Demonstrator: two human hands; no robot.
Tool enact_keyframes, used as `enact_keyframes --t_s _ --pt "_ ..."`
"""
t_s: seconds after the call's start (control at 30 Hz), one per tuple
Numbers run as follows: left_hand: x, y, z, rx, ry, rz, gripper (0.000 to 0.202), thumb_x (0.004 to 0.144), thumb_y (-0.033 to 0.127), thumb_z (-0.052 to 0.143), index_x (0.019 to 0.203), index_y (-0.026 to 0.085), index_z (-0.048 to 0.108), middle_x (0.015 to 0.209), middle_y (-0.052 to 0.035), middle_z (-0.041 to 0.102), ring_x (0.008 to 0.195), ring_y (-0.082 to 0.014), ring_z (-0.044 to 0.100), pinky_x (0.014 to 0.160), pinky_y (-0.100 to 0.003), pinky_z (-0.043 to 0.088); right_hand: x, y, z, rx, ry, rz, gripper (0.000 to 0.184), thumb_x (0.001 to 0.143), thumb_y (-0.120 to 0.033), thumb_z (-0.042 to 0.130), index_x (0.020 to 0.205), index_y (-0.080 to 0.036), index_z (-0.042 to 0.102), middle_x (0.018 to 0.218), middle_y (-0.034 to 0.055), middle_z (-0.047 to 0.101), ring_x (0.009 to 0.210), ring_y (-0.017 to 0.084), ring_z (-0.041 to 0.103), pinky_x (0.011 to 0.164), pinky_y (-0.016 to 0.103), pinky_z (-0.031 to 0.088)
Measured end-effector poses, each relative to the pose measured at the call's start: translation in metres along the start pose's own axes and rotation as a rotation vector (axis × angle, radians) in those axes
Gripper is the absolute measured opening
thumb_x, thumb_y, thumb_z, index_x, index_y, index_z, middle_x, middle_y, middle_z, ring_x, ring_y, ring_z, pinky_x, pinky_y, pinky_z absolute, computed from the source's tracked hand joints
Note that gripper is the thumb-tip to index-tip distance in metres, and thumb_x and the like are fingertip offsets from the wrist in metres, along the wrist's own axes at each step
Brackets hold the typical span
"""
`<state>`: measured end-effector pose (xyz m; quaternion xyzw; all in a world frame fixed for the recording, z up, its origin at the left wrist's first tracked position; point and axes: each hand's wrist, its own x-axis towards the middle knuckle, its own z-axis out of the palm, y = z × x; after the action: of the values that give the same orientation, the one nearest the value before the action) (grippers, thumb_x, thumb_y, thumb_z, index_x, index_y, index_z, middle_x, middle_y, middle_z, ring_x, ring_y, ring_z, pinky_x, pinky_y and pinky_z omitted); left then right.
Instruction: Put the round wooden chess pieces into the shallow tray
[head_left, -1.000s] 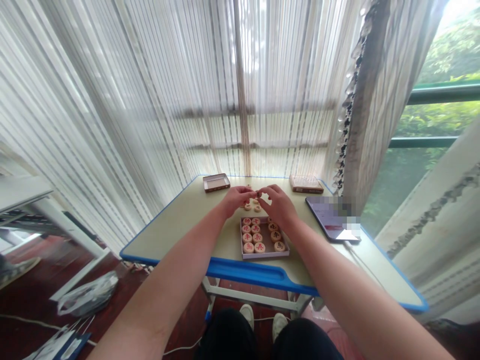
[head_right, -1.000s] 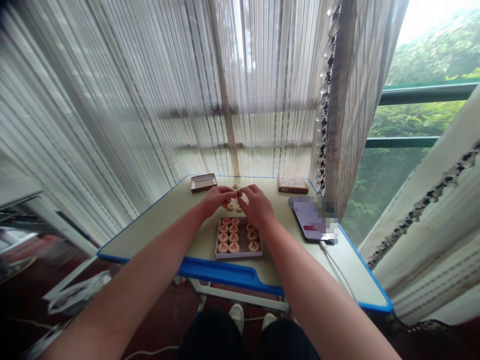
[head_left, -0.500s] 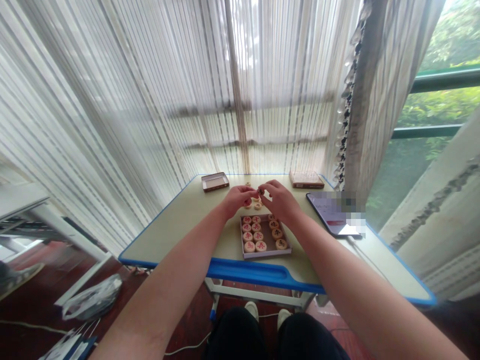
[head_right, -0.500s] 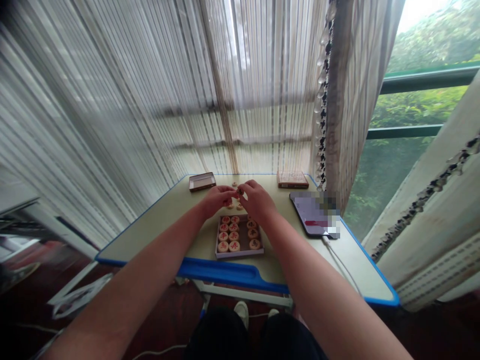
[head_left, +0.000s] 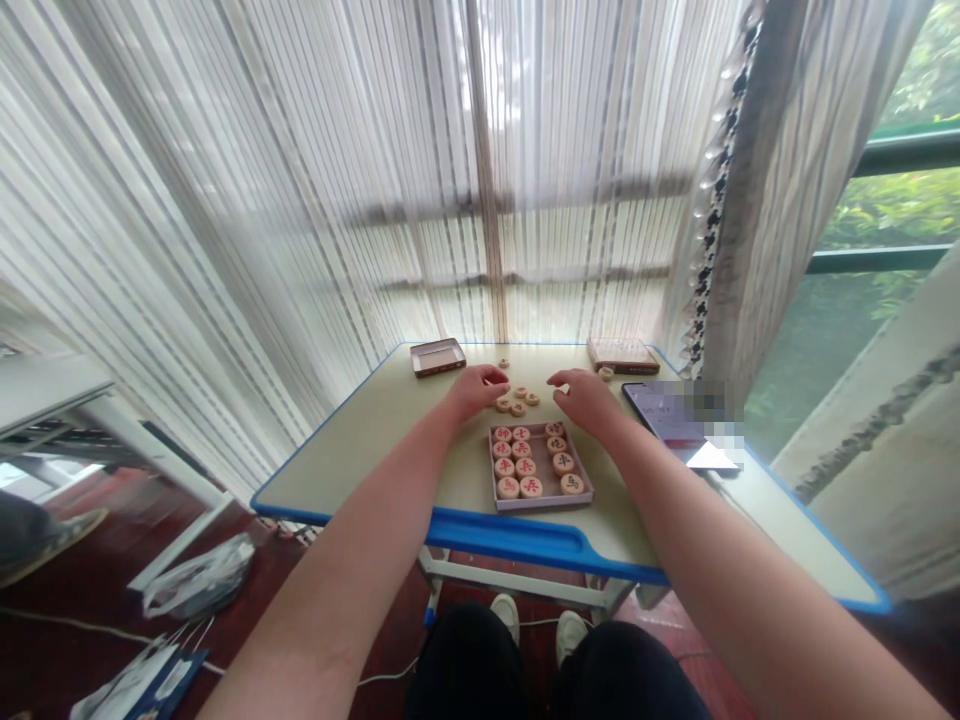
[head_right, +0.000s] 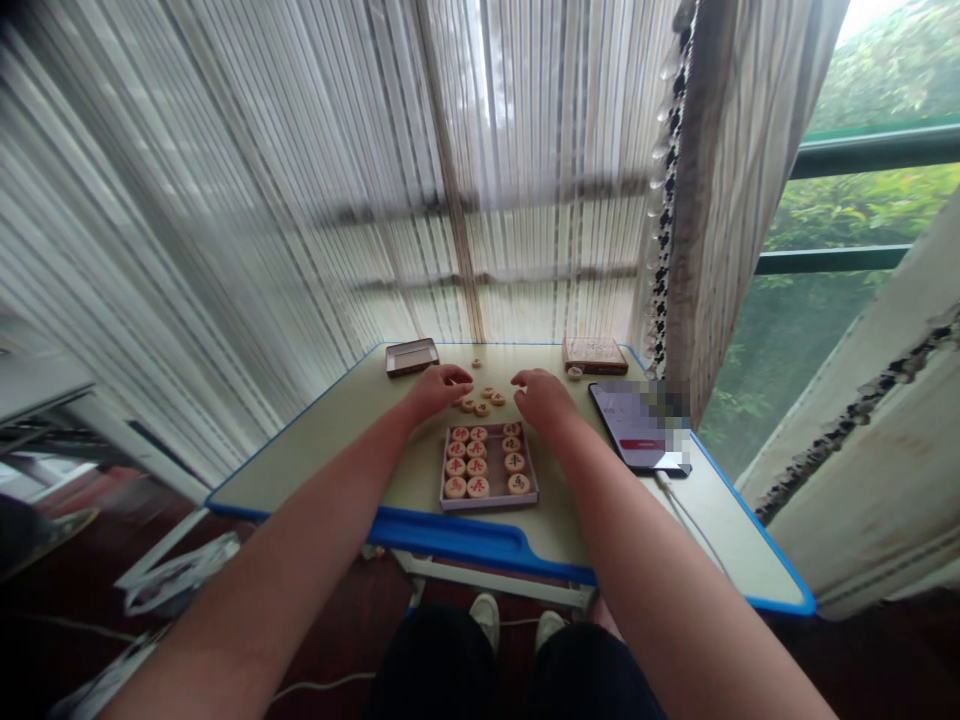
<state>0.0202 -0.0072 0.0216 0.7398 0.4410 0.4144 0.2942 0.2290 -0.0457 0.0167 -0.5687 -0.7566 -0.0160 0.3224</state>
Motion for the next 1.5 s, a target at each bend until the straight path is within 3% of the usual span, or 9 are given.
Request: enact_keyframes --t_s 0.13,0.23,0.37,0.5,0.7,1.0,1.13,1.3,1.5 --pt "-0.002 -0.006 -0.001 0.284 -0.034 0.070 0.027 0.066 0.036 0.059 0.080 0.014 0.067 0.067 -0.0038 0.063 0.060 -0.0119 0.052 0.058 -0.024 0.039 0.001 0.023 -0.002 -0.147 -0.002 0.157 0.027 0.070 -0.017 0.049 0.090 -0.016 0.067 0.097 0.0128 0.063 0.093 0.025 0.056 0.086 0.038 0.038" --pt "-0.001 -0.011 -0.002 0.346 0.031 0.067 0.030 0.068 0.040 0.056 0.082 0.015 0.067 0.071 -0.0041 0.064 0.062 -0.0129 0.053 0.058 -0.025 0.039 0.001 0.039 -0.004 -0.295 0.068 0.312 0.038 0.076 -0.023 0.045 0.108 -0.009 0.059 0.112 0.0196 0.056 0.110 0.030 0.045 0.092 0.042 0.031" --pt "0.002 -0.014 -0.003 0.339 0.059 0.068 0.034 0.070 0.045 0.053 0.081 0.015 0.066 0.072 -0.0043 0.065 0.062 -0.0124 0.053 0.058 -0.024 0.039 0.001 0.045 -0.003 -0.401 -0.107 0.456 0.051 0.084 -0.035 0.035 0.122 -0.002 0.046 0.126 0.0244 0.044 0.121 0.029 0.035 0.096 0.043 0.024" --pt "0.001 -0.014 0.000 0.364 0.021 0.065 0.038 0.071 0.049 0.051 0.078 0.014 0.066 0.068 -0.0043 0.064 0.060 -0.0124 0.053 0.056 -0.024 0.038 0.001 0.038 -0.006 -0.426 -0.196 0.384 0.043 0.085 -0.030 0.031 0.111 -0.005 0.055 0.115 0.0212 0.054 0.111 0.027 0.045 0.098 0.043 0.022" --pt "-0.001 -0.013 -0.001 0.405 0.019 0.045 0.038 0.072 0.048 0.049 0.078 0.014 0.066 0.068 -0.0042 0.065 0.060 -0.0123 0.054 0.056 -0.024 0.038 0.003 0.025 -0.011 -0.327 -0.235 0.215 0.033 0.078 -0.022 0.044 0.107 -0.022 0.060 0.109 0.0070 0.062 0.100 0.020 0.054 0.085 0.030 0.037" --pt "-0.010 0.001 -0.003 0.583 -0.057 0.087 0.033 0.075 0.041 0.049 0.083 0.015 0.067 0.076 -0.0049 0.066 0.067 -0.0130 0.056 0.063 -0.024 0.041 0.001 0.022 -0.019 -0.388 -0.293 0.254 0.037 0.077 -0.043 0.046 0.095 -0.019 0.068 0.102 0.0121 0.064 0.100 0.028 0.053 0.082 0.037 0.039" --pt "-0.009 -0.002 -0.005 0.625 -0.039 0.092 0.031 0.075 0.040 0.048 0.082 0.016 0.067 0.077 -0.0056 0.066 0.067 -0.0135 0.056 0.064 -0.025 0.041 -0.001 0.020 -0.016 -0.320 -0.281 0.154 0.037 0.074 -0.036 0.051 0.107 -0.023 0.062 0.109 0.0079 0.062 0.099 0.023 0.054 0.086 0.032 0.037" --pt "-0.009 -0.004 -0.006 0.642 -0.035 0.110 0.031 0.076 0.040 0.047 0.081 0.016 0.067 0.077 -0.0056 0.066 0.068 -0.0143 0.056 0.065 -0.025 0.042 -0.001 0.016 -0.016 -0.300 -0.283 0.167 0.028 0.072 -0.028 0.052 0.095 -0.021 0.067 0.095 0.0067 0.067 0.089 0.021 0.059 0.078 0.029 0.041" --pt "-0.010 -0.001 -0.005 0.658 -0.037 0.094 0.030 0.076 0.039 0.047 0.081 0.016 0.067 0.077 -0.0053 0.067 0.068 -0.0140 0.056 0.065 -0.025 0.042 -0.009 -0.021 -0.037 -0.046 -0.216 -0.008 0.027 0.072 -0.034 0.055 0.095 -0.023 0.064 0.091 0.0032 0.067 0.081 0.017 0.058 0.069 0.026 0.042"
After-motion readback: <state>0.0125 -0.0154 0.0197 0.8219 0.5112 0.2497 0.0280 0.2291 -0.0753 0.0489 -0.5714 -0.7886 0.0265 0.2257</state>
